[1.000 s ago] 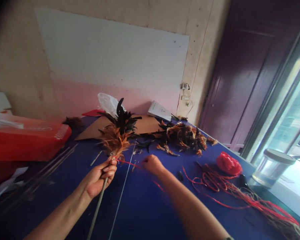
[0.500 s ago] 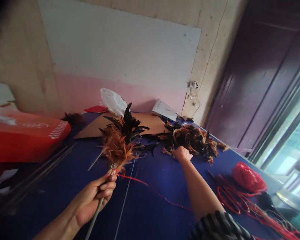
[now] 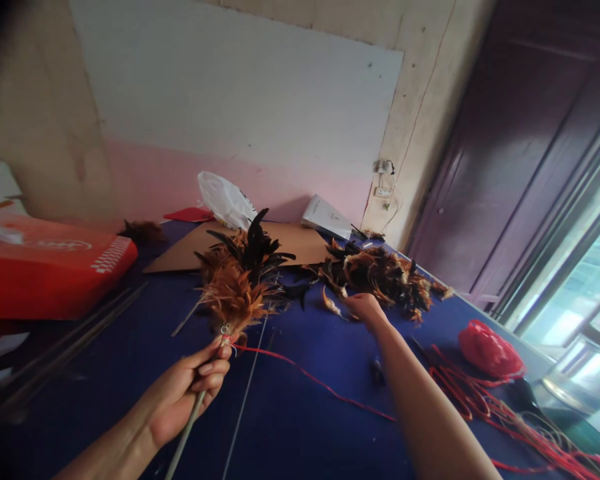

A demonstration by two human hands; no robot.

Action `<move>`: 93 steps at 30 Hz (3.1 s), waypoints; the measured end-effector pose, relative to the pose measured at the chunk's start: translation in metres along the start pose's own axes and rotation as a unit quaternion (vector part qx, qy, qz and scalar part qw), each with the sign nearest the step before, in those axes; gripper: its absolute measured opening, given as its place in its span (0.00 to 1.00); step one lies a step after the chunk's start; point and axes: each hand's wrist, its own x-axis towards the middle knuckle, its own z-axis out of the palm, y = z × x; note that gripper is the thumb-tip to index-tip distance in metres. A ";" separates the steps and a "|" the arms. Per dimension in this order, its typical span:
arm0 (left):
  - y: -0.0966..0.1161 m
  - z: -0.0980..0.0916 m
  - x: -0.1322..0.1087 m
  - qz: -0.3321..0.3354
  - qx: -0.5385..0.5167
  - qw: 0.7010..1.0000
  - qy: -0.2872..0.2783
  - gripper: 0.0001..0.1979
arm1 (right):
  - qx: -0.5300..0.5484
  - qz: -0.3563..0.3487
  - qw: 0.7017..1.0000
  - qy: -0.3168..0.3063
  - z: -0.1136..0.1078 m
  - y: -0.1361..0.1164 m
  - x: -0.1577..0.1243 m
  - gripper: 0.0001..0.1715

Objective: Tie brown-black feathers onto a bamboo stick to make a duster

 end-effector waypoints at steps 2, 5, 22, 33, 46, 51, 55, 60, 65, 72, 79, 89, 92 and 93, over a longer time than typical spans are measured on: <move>0.000 0.000 0.000 0.003 0.003 1.000 -0.001 0.06 | 0.080 -0.015 0.996 -0.031 -0.001 0.000 -0.012 0.17; -0.001 0.000 -0.001 0.010 0.006 1.000 -0.007 0.05 | 0.177 -0.030 0.982 -0.055 0.000 -0.001 -0.024 0.15; 0.002 -0.003 0.000 0.016 0.001 0.999 -0.032 0.06 | -0.066 0.026 0.997 -0.004 0.036 -0.024 0.012 0.18; 0.001 -0.001 -0.004 0.057 0.019 0.998 -0.024 0.05 | 0.253 -0.017 0.964 -0.075 0.002 -0.054 -0.042 0.13; -0.004 -0.004 0.000 0.139 0.071 0.988 -0.002 0.05 | 0.424 -0.161 0.883 -0.120 0.072 -0.152 -0.179 0.10; -0.005 -0.004 0.000 0.167 0.074 0.983 0.012 0.05 | 0.404 -0.152 0.894 -0.118 0.097 -0.145 -0.177 0.10; -0.008 -0.002 -0.002 0.180 0.082 0.980 0.015 0.03 | 0.372 -0.151 0.908 -0.120 0.104 -0.142 -0.176 0.10; -0.011 0.000 -0.004 0.174 0.094 0.980 0.015 0.01 | 0.342 -0.149 0.916 -0.146 0.095 -0.143 -0.175 0.07; -0.011 0.000 -0.006 0.183 0.116 0.976 0.003 0.03 | 0.332 -0.123 0.915 -0.192 0.085 -0.145 -0.173 0.08; -0.013 0.002 -0.008 0.221 0.147 0.964 0.005 0.09 | 0.357 -0.101 0.904 -0.210 0.086 -0.146 -0.172 0.10; -0.012 0.002 -0.007 0.223 0.188 0.957 0.012 0.13 | 0.400 -0.079 0.875 -0.260 0.086 -0.143 -0.168 0.10; -0.009 0.002 -0.009 0.197 0.237 0.950 0.050 0.12 | 0.044 -0.154 0.964 -0.212 0.021 -0.090 -0.065 0.13; -0.006 0.001 -0.011 0.183 0.250 0.949 0.053 0.12 | -0.049 -0.082 0.993 -0.073 -0.012 -0.040 -0.014 0.11; -0.005 0.001 -0.011 0.183 0.255 0.948 0.055 0.11 | -0.081 -0.052 0.995 -0.038 -0.023 -0.022 0.000 0.12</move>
